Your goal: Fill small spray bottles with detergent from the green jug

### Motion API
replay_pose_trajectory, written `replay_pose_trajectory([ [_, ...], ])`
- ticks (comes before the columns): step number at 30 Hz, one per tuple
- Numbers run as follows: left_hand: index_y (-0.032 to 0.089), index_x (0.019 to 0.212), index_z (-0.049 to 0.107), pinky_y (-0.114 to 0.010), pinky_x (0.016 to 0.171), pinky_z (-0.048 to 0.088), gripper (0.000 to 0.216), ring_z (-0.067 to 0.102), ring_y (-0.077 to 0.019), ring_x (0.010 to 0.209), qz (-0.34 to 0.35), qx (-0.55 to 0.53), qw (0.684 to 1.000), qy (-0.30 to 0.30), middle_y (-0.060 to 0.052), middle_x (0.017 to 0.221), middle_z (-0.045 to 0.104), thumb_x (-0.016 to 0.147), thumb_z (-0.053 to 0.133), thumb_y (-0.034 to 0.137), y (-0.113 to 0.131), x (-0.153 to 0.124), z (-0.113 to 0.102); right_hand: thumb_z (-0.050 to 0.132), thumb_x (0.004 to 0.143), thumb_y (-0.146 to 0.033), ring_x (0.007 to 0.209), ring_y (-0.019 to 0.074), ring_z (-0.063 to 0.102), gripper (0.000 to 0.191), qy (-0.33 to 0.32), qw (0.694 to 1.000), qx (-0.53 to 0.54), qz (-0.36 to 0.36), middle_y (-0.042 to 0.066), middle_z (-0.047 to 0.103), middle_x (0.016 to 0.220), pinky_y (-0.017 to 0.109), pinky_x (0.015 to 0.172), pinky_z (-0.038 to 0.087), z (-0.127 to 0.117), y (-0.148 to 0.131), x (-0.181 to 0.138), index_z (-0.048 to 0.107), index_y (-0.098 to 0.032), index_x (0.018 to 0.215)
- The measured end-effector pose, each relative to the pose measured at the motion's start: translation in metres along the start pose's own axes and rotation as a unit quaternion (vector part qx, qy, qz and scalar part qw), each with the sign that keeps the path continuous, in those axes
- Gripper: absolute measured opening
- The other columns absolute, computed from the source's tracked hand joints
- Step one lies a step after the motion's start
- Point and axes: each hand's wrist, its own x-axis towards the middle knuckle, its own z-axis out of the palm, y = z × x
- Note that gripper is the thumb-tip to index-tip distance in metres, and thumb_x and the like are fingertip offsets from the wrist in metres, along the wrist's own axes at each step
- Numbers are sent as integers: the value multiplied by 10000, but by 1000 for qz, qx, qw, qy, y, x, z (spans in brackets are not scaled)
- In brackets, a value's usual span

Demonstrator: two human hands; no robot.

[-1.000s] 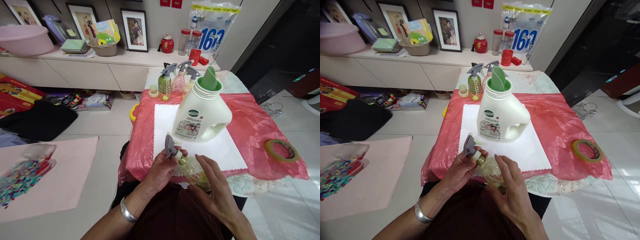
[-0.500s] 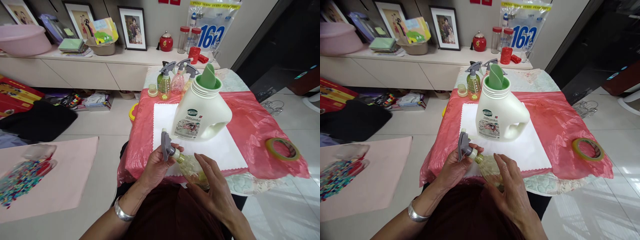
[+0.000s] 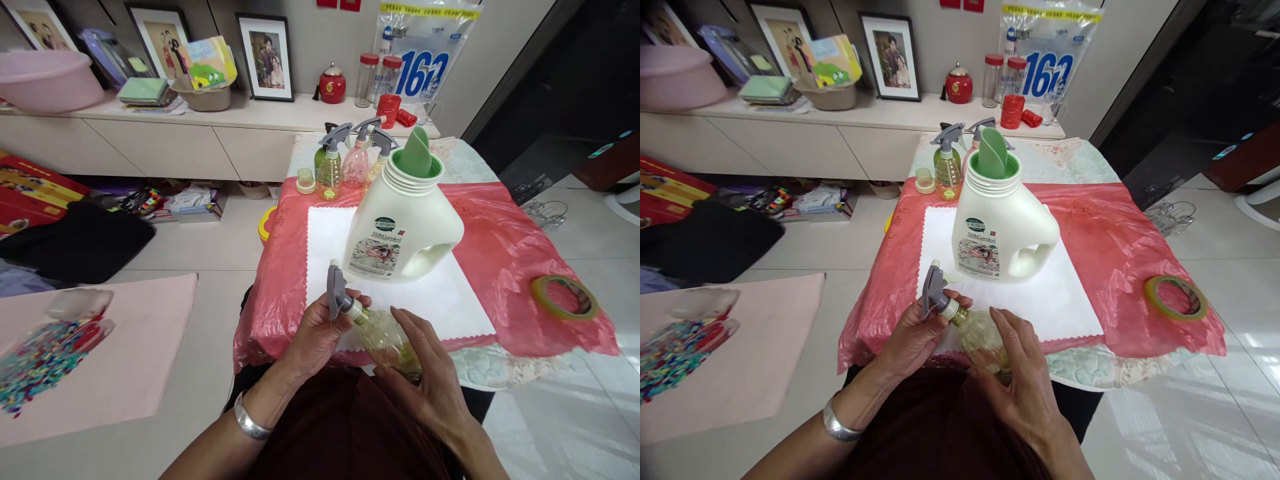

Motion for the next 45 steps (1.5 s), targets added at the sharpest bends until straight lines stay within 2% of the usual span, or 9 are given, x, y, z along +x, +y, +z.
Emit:
replay_pose_trajectory([
  [5, 208, 1049, 774, -372, 1011, 445, 416, 681, -229, 1104, -21, -29, 999, -9, -75, 1069, 788, 682, 945, 302, -4, -1, -2, 644, 944, -372, 1261, 218, 531, 636, 15, 1000, 26, -10, 107, 507, 1390, 351, 1031, 534, 1, -1, 2, 403, -220, 1513],
  [12, 209, 1051, 780, -358, 985, 465, 388, 688, -214, 1064, -27, -54, 998, -26, -66, 1055, 790, 704, 932, 293, -2, 0, 0, 661, 935, -387, 1272, 235, 515, 675, 20, 999, 37, -19, 117, 490, 1393, 376, 1030, 528, 3, -2, 0, 381, -226, 1528],
  [22, 209, 1017, 779, -404, 1025, 447, 414, 664, -253, 1116, -36, -19, 999, -25, -64, 1073, 767, 668, 946, 354, 1, -3, 3, 676, 921, -356, 1264, 266, 508, 698, 5, 998, 58, -4, 121, 470, 1396, 416, 1026, 516, 3, -3, -1, 373, -253, 1541],
  [29, 232, 1049, 769, -393, 1021, 466, 385, 671, -251, 1139, -36, -40, 997, -50, -56, 1120, 759, 714, 918, 348, -4, -3, 3, 671, 927, -393, 1251, 265, 517, 697, 12, 997, 71, -6, 120, 485, 1389, 424, 1012, 517, 5, -2, 0, 374, -263, 1544],
  [32, 237, 1066, 765, -414, 1053, 458, 382, 674, -264, 1161, -25, -42, 997, -64, -56, 1129, 761, 731, 906, 351, -6, -4, 1, 682, 922, -439, 1244, 254, 545, 693, 12, 994, 108, 3, 104, 510, 1391, 396, 1014, 524, 7, 2, -2, 397, -273, 1531],
  [36, 231, 1096, 758, -458, 1085, 444, 380, 666, -301, 1203, -13, -32, 996, -79, -75, 1098, 771, 764, 880, 370, -7, -5, 0, 676, 925, -478, 1278, 262, 560, 649, -7, 971, 228, 69, 83, 547, 1403, 386, 1027, 529, 10, 3, -6, 440, -307, 1505],
  [39, 228, 1114, 749, -478, 1098, 435, 368, 671, -305, 1197, -22, -37, 997, -70, -88, 1105, 770, 793, 857, 371, -4, -6, 3, 698, 908, -473, 1301, 278, 552, 655, -5, 957, 268, 112, 83, 546, 1417, 404, 1046, 521, 13, 1, -6, 455, -317, 1497],
  [42, 223, 1099, 745, -468, 1069, 455, 407, 676, -292, 1158, -7, -47, 998, -44, -86, 1120, 753, 758, 881, 399, -1, -6, 8, 728, 884, -447, 1281, 276, 565, 669, 14, 963, 253, 96, 79, 542, 1411, 400, 1038, 526, 16, -2, -4, 467, -323, 1487],
  [45, 203, 1020, 761, -406, 1018, 473, 429, 669, -252, 1096, 9, -47, 999, -5, -57, 1033, 735, 686, 928, 413, 1, -6, 13, 731, 883, -449, 1217, 268, 601, 665, 28, 969, 234, 77, 87, 570, 1367, 400, 1014, 542, 19, -5, -1, 477, -306, 1481],
])
